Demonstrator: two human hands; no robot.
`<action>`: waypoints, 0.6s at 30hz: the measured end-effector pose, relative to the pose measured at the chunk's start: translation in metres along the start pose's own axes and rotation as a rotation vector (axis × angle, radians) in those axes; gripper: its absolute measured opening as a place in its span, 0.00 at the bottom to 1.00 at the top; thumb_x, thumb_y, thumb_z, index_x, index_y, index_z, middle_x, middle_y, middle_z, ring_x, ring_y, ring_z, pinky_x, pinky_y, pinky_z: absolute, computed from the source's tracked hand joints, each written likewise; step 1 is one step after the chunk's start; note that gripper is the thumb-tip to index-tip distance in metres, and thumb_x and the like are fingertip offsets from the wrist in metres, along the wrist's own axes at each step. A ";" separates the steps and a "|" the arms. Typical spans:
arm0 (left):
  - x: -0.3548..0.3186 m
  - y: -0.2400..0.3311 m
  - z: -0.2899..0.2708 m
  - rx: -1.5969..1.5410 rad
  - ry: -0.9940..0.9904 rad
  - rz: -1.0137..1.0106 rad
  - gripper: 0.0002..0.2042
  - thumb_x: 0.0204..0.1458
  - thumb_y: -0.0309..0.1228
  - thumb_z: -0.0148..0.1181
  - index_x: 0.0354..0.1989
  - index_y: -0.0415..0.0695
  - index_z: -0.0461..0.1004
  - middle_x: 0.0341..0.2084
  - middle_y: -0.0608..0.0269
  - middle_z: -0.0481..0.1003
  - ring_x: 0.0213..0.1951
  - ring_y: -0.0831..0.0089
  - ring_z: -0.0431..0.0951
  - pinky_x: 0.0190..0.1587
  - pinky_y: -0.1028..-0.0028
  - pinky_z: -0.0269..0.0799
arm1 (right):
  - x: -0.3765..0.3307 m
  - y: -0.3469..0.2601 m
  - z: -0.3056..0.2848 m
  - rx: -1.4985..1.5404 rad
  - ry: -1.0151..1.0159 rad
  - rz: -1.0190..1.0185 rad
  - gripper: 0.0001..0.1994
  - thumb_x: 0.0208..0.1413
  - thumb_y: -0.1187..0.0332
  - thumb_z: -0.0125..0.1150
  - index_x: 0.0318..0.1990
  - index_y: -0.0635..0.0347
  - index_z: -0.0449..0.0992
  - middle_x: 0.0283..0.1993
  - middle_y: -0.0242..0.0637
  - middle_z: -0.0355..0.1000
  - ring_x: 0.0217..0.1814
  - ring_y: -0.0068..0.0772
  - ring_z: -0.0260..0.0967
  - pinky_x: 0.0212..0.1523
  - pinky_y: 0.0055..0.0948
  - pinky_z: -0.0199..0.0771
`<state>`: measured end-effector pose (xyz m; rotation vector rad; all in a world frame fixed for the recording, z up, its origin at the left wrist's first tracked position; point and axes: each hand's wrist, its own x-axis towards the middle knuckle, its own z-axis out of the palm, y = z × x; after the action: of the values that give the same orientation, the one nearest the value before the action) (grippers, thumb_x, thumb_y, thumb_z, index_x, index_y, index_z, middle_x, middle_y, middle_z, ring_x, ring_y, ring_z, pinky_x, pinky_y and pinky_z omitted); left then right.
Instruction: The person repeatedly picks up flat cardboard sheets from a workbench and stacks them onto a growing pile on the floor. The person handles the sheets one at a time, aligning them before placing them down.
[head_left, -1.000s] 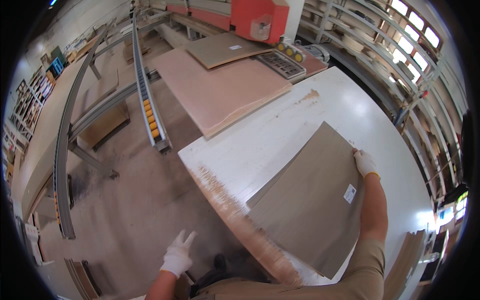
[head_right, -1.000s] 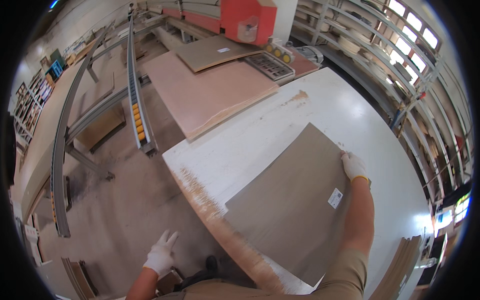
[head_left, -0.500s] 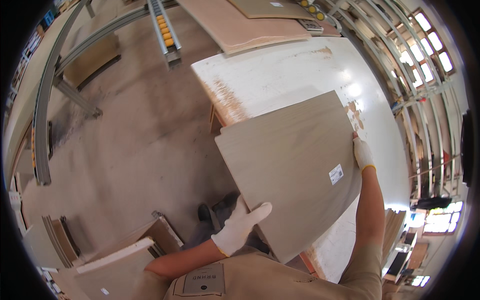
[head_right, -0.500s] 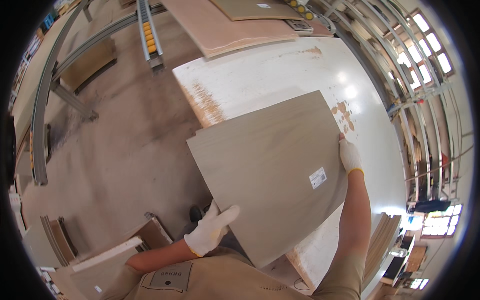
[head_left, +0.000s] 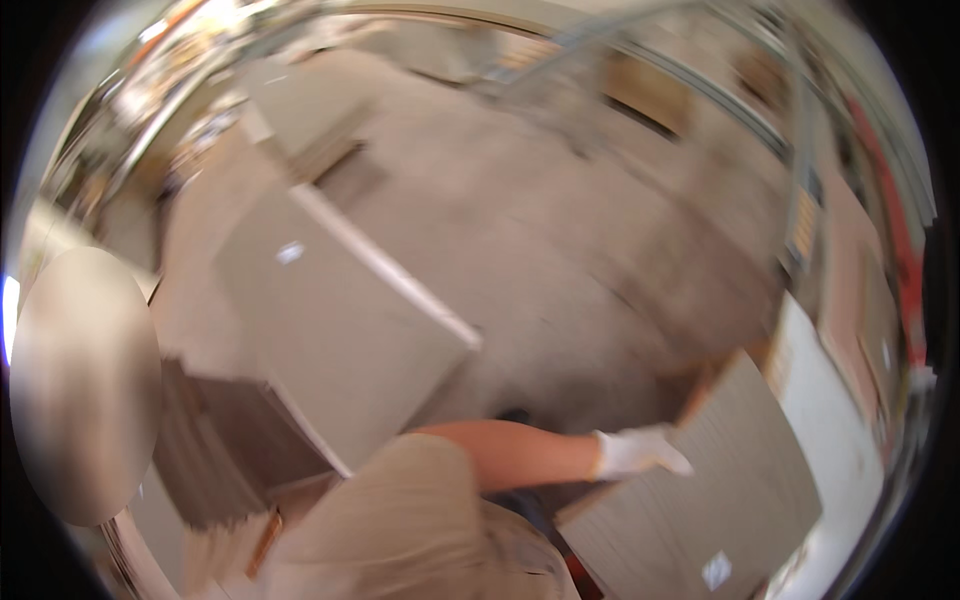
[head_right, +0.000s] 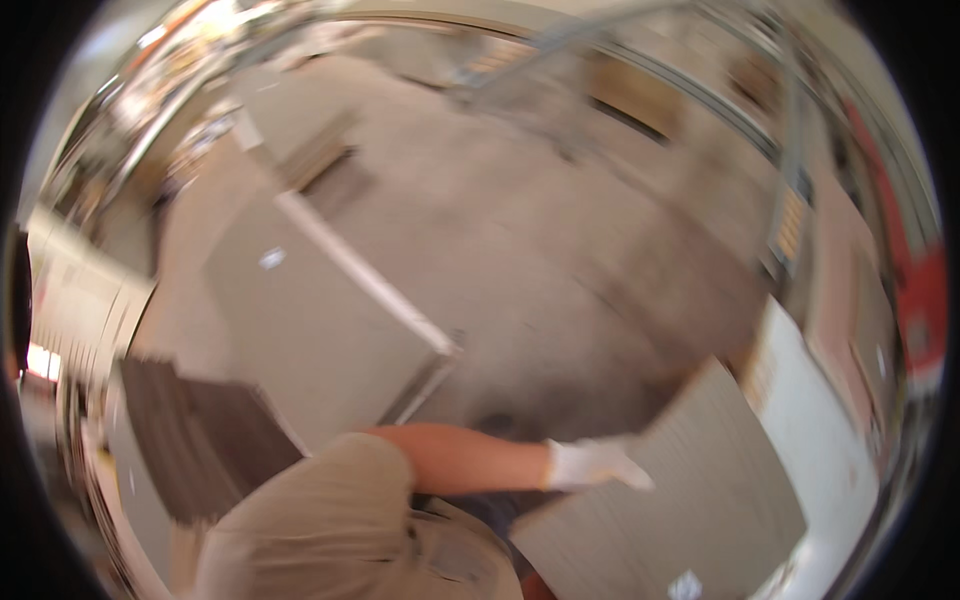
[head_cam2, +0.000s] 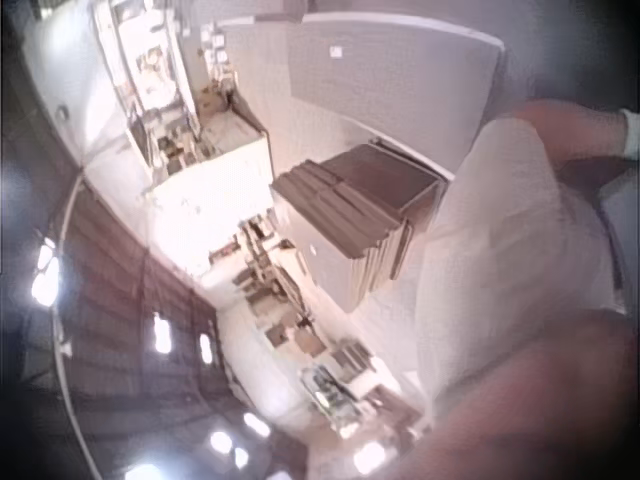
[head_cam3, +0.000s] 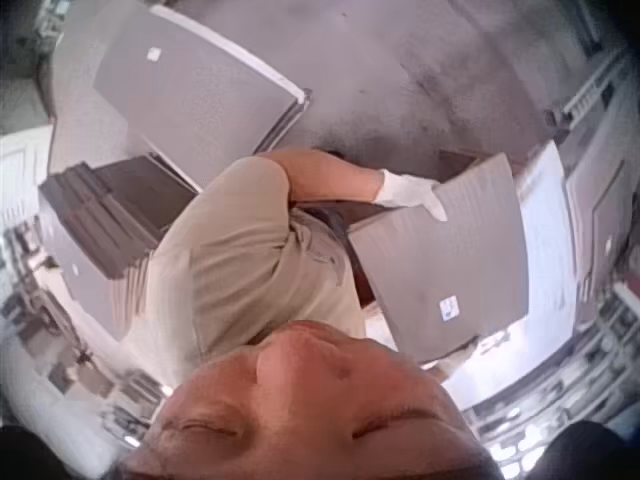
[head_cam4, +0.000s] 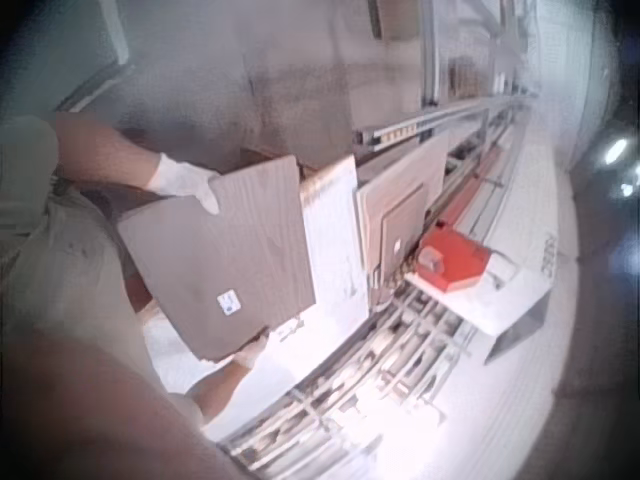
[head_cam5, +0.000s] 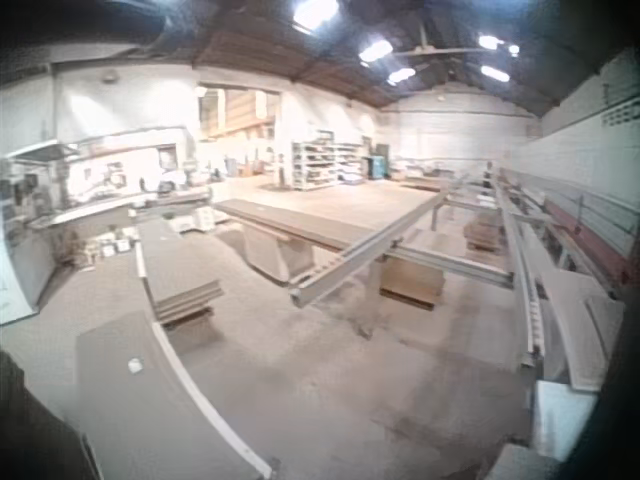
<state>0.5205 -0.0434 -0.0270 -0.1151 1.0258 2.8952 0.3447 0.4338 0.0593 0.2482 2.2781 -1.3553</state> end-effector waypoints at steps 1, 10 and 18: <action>0.000 -0.005 -0.006 0.008 0.124 -0.050 0.36 0.55 0.32 0.70 0.74 0.39 0.65 0.63 0.56 0.76 0.61 0.63 0.75 0.68 0.64 0.68 | 0.016 -0.004 0.001 -0.011 -0.036 0.014 0.34 0.75 0.44 0.46 0.71 0.68 0.70 0.70 0.48 0.72 0.70 0.43 0.69 0.73 0.42 0.66; -0.117 0.049 0.000 0.074 0.529 0.187 0.29 0.53 0.34 0.71 0.64 0.37 0.75 0.53 0.54 0.81 0.56 0.65 0.79 0.61 0.63 0.73 | 0.040 -0.058 0.070 0.063 -0.279 -0.141 0.28 0.75 0.50 0.45 0.70 0.64 0.70 0.69 0.49 0.71 0.70 0.50 0.68 0.70 0.51 0.68; -0.393 0.101 0.076 0.355 0.710 0.566 0.46 0.55 0.34 0.68 0.81 0.38 0.51 0.61 0.51 0.74 0.60 0.67 0.75 0.62 0.68 0.72 | -0.072 -0.135 0.260 0.164 -0.877 -0.202 0.31 0.73 0.49 0.49 0.72 0.64 0.67 0.72 0.49 0.68 0.70 0.50 0.67 0.73 0.51 0.67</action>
<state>0.8993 -0.0887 0.1317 -1.0449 1.9331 3.1267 0.4353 0.1480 0.0954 -0.4589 1.4812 -1.3753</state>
